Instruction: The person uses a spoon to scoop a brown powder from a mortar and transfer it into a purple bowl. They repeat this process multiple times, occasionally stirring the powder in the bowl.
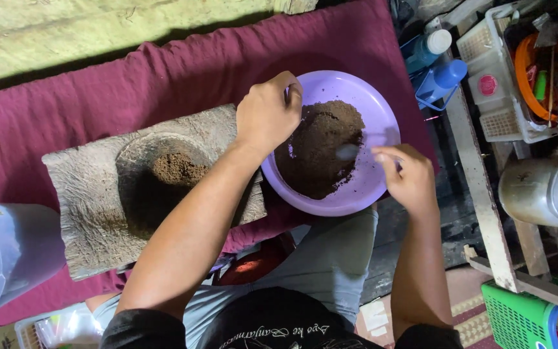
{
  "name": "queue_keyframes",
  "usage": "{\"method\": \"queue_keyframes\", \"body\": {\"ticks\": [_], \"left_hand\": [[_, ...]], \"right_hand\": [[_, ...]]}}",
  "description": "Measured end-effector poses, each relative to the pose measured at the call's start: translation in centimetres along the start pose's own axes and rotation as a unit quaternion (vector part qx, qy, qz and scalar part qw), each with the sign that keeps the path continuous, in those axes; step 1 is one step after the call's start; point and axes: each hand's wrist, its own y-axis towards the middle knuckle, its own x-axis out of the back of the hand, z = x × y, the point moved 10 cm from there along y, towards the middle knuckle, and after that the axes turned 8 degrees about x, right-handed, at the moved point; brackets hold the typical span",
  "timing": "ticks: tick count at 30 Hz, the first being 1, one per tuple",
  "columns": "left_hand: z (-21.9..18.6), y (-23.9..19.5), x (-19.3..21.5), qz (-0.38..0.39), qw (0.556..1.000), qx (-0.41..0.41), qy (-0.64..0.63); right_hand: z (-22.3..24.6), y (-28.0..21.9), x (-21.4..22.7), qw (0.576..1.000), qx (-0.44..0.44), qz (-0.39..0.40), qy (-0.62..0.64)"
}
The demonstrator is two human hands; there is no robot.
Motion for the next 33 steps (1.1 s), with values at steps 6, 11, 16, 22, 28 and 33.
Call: {"method": "queue_keyframes", "body": {"ticks": [6, 11, 16, 22, 28, 33], "left_hand": [[-1.0, 0.1, 3.0, -0.065, 0.995, 0.003, 0.073], [1.4, 0.2, 4.8, -0.140, 0.982, -0.065, 0.106], [0.9, -2.3, 5.4, -0.106, 0.975, -0.082, 0.179], [0.3, -6.6, 3.1, -0.015, 0.953, -0.184, 0.241], [1.7, -6.0, 2.3, -0.040, 0.947, -0.219, 0.232], [2.0, -5.3, 1.7, -0.052, 0.940, -0.230, 0.247]], "right_hand": [[6.2, 1.0, -5.5, 0.967, -0.094, 0.177, 0.156], [3.9, 4.8, -6.0, 0.993, 0.025, 0.005, 0.116], [1.4, 7.6, -1.5, 0.991, 0.037, -0.128, 0.003], [2.2, 8.4, -6.4, 0.980, 0.000, -0.080, 0.184], [6.4, 6.0, -5.0, 0.972, -0.018, 0.180, 0.152], [5.2, 2.2, -0.5, 0.990, -0.040, 0.115, 0.072]]}}
